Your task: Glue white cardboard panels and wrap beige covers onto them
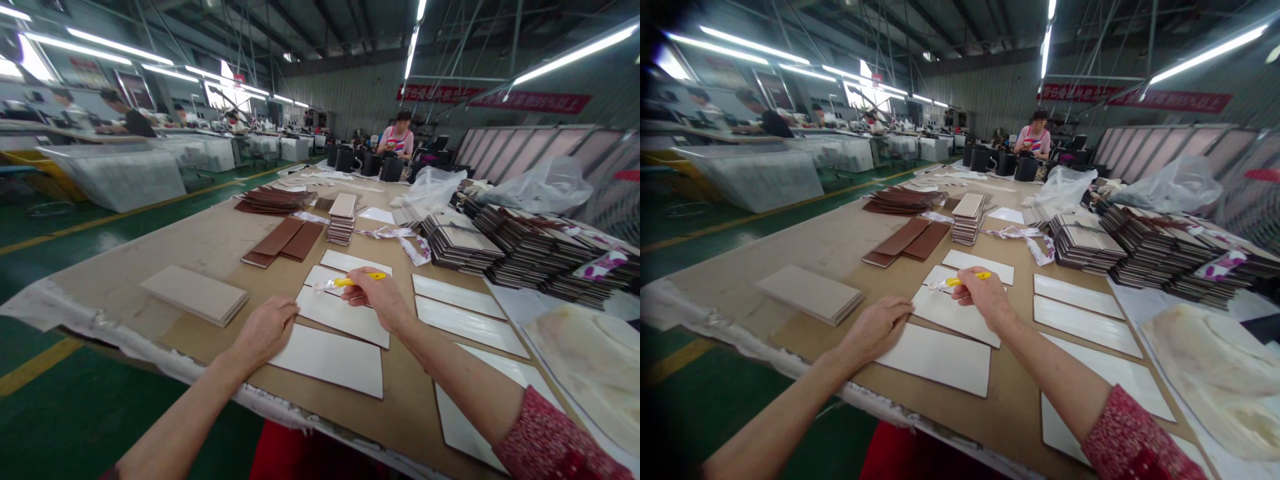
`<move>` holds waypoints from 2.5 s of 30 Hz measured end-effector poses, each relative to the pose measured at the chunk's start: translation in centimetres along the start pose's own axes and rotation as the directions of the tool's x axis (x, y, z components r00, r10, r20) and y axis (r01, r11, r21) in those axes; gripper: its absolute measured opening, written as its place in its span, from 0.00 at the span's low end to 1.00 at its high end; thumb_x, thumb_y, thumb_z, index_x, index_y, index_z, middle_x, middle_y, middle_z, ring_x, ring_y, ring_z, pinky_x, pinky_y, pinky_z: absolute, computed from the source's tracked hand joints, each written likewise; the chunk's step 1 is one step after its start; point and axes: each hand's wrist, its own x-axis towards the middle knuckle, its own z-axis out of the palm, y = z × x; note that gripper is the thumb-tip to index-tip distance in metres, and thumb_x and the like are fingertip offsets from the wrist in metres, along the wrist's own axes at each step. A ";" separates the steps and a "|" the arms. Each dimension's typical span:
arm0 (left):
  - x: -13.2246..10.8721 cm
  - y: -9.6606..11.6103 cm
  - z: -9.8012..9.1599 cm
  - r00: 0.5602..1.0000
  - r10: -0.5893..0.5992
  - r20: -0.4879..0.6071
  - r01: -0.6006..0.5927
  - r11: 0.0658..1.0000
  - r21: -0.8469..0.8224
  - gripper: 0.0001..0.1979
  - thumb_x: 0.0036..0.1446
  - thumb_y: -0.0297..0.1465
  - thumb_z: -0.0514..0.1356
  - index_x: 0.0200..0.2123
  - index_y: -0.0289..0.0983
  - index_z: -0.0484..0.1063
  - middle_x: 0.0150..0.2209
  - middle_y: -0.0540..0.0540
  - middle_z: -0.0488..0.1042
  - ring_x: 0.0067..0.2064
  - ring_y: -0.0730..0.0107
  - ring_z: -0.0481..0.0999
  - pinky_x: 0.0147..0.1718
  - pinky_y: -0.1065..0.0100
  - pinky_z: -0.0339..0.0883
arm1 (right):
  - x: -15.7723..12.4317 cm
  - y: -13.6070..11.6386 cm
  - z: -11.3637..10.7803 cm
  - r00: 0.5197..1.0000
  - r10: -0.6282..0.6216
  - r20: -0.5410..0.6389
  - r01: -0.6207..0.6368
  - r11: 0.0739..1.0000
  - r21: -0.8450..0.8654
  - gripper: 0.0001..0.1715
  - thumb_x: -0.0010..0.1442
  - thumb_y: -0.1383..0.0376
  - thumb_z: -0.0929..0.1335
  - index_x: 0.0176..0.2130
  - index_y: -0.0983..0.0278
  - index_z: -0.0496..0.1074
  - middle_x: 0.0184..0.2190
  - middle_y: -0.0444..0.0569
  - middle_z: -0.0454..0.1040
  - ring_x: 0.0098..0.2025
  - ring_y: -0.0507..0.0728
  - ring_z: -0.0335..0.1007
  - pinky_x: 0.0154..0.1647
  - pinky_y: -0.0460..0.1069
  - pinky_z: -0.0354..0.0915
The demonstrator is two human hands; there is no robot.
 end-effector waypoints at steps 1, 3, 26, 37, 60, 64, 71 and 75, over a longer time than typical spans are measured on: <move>0.0 0.0 0.1 1.000 -0.001 -0.014 0.001 1.000 -0.012 0.14 0.63 0.23 0.52 0.45 0.37 0.76 0.45 0.42 0.75 0.48 0.61 0.73 0.52 0.60 0.67 | 0.4 0.3 0.5 1.000 -0.004 0.004 0.004 1.000 -0.004 0.08 0.60 0.64 0.67 0.34 0.66 0.74 0.25 0.49 0.79 0.27 0.53 0.77 0.25 0.43 0.72; 0.0 0.1 0.0 0.999 -0.002 -0.032 0.001 0.999 -0.033 0.13 0.62 0.22 0.52 0.43 0.37 0.76 0.42 0.42 0.75 0.46 0.61 0.73 0.50 0.61 0.68 | 1.1 0.9 1.3 1.000 -0.007 0.006 0.007 1.000 -0.015 0.09 0.58 0.63 0.67 0.34 0.66 0.75 0.25 0.50 0.79 0.27 0.54 0.77 0.25 0.43 0.72; -0.3 0.4 -0.4 0.998 0.012 -0.062 -0.016 0.997 -0.072 0.11 0.59 0.21 0.54 0.38 0.37 0.75 0.37 0.44 0.73 0.43 0.61 0.72 0.46 0.61 0.67 | 1.7 1.7 1.4 0.997 0.072 0.024 -0.062 0.954 -0.294 0.07 0.54 0.65 0.67 0.29 0.66 0.73 0.21 0.48 0.77 0.24 0.55 0.76 0.22 0.43 0.70; -0.4 0.0 0.1 0.996 0.030 -0.086 -0.035 0.998 -0.051 0.11 0.59 0.21 0.54 0.39 0.37 0.74 0.39 0.43 0.74 0.43 0.61 0.72 0.46 0.61 0.68 | -0.8 0.9 -5.9 0.989 0.139 -0.052 -0.149 0.914 -0.378 0.09 0.56 0.64 0.67 0.27 0.67 0.72 0.23 0.51 0.78 0.25 0.56 0.78 0.23 0.45 0.72; -0.7 -0.3 -0.1 0.993 -0.026 -0.113 0.022 0.999 -0.031 0.11 0.55 0.20 0.53 0.37 0.37 0.72 0.39 0.44 0.76 0.43 0.61 0.74 0.46 0.61 0.69 | -3.7 -1.5 -4.4 0.999 0.021 -0.031 -0.024 0.995 -0.093 0.09 0.61 0.64 0.66 0.36 0.66 0.74 0.25 0.50 0.79 0.27 0.53 0.78 0.26 0.43 0.71; -0.8 -0.4 -0.1 0.995 -0.037 -0.096 0.035 0.999 -0.024 0.11 0.56 0.20 0.53 0.36 0.38 0.72 0.38 0.44 0.77 0.43 0.62 0.74 0.46 0.62 0.69 | -2.4 -0.2 0.3 0.998 0.053 0.047 -0.051 0.998 -0.042 0.08 0.61 0.64 0.65 0.33 0.65 0.73 0.24 0.47 0.78 0.27 0.53 0.78 0.25 0.43 0.71; -0.9 -0.5 0.0 0.988 -0.128 -0.089 0.130 0.991 0.014 0.11 0.56 0.20 0.51 0.37 0.37 0.70 0.36 0.43 0.75 0.40 0.60 0.75 0.42 0.62 0.68 | -0.7 2.4 3.6 0.993 0.085 0.085 -0.074 0.989 -0.127 0.07 0.58 0.64 0.66 0.33 0.64 0.73 0.24 0.47 0.78 0.28 0.54 0.78 0.25 0.44 0.73; -0.9 -0.2 -0.1 0.989 -0.133 -0.070 0.135 0.990 0.039 0.12 0.54 0.20 0.51 0.36 0.38 0.69 0.35 0.43 0.75 0.41 0.60 0.75 0.42 0.62 0.67 | -0.4 2.7 3.1 0.991 0.109 0.079 -0.090 0.974 -0.207 0.06 0.56 0.64 0.67 0.31 0.65 0.73 0.23 0.48 0.78 0.26 0.55 0.78 0.24 0.44 0.72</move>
